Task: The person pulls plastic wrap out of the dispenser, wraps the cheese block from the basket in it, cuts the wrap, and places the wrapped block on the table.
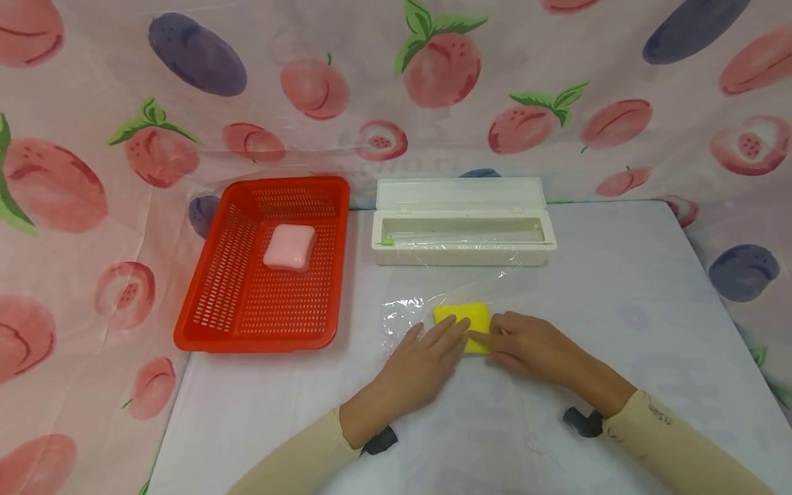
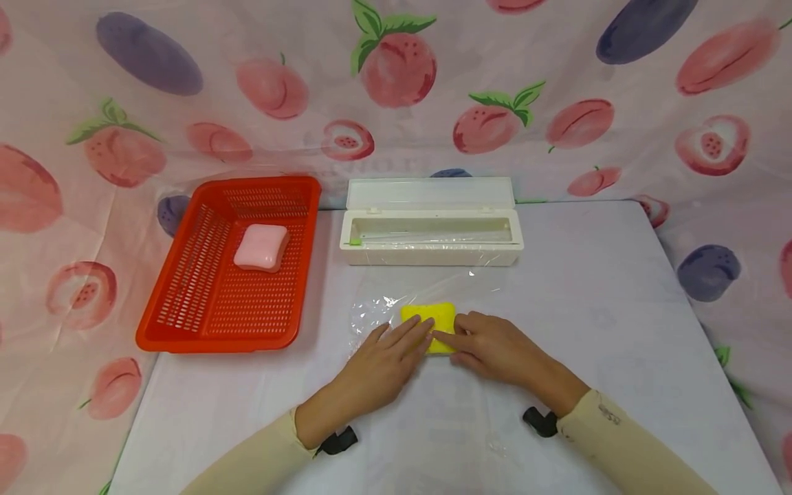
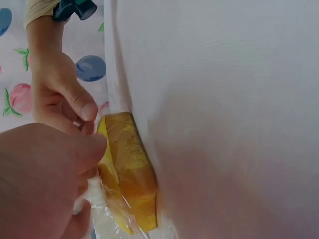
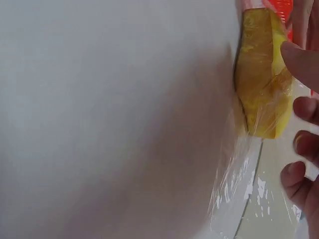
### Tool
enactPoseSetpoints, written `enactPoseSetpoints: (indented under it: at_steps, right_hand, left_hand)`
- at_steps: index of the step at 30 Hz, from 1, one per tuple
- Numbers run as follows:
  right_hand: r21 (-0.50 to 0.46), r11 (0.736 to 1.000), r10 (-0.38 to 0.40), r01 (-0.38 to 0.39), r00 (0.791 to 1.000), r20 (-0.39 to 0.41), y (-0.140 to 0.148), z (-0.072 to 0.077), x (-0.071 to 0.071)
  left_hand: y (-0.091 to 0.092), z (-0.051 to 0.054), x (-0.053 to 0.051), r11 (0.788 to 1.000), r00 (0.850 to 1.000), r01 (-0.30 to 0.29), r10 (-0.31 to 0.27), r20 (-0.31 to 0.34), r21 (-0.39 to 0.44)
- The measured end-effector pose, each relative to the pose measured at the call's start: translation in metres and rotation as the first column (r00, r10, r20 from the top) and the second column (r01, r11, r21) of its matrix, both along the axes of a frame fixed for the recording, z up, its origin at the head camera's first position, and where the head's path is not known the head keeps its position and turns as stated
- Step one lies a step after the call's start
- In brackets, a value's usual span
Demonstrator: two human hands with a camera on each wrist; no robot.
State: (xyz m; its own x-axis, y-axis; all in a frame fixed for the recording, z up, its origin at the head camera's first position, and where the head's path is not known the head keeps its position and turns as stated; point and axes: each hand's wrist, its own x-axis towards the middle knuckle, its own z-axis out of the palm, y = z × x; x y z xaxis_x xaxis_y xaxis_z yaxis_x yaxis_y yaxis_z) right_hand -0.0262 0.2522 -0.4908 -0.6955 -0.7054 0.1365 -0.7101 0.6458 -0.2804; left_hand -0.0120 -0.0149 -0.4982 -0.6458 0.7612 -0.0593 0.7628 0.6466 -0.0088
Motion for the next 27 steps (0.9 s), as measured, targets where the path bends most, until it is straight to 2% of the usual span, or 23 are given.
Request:
enactPoseSetpoints:
  at_steps: [5,8,18,27]
  right_hand:
    - [0.094,0.995,-0.047,0.041,0.997,0.066,0.0,-0.001,-0.001]
    - [0.118,0.992,-0.054,0.045,0.996,0.07,0.001,-0.003,-0.002]
    - [0.035,0.999,-0.038,0.04,0.998,-0.059,-0.001,-0.006,-0.002]
    - [0.046,0.998,-0.033,0.039,0.992,-0.12,-0.001,-0.012,-0.005]
  left_hand:
    - [-0.002,0.0,0.001,0.998,0.996,-0.046,0.049,0.069,-0.043]
    - [-0.004,-0.002,0.0,0.998,0.995,-0.056,0.058,0.08,-0.035]
    - [-0.005,-0.003,-0.001,0.997,0.994,-0.08,0.081,0.076,-0.022]
    - [-0.005,-0.009,-0.002,0.996,0.995,-0.09,0.091,0.041,-0.022]
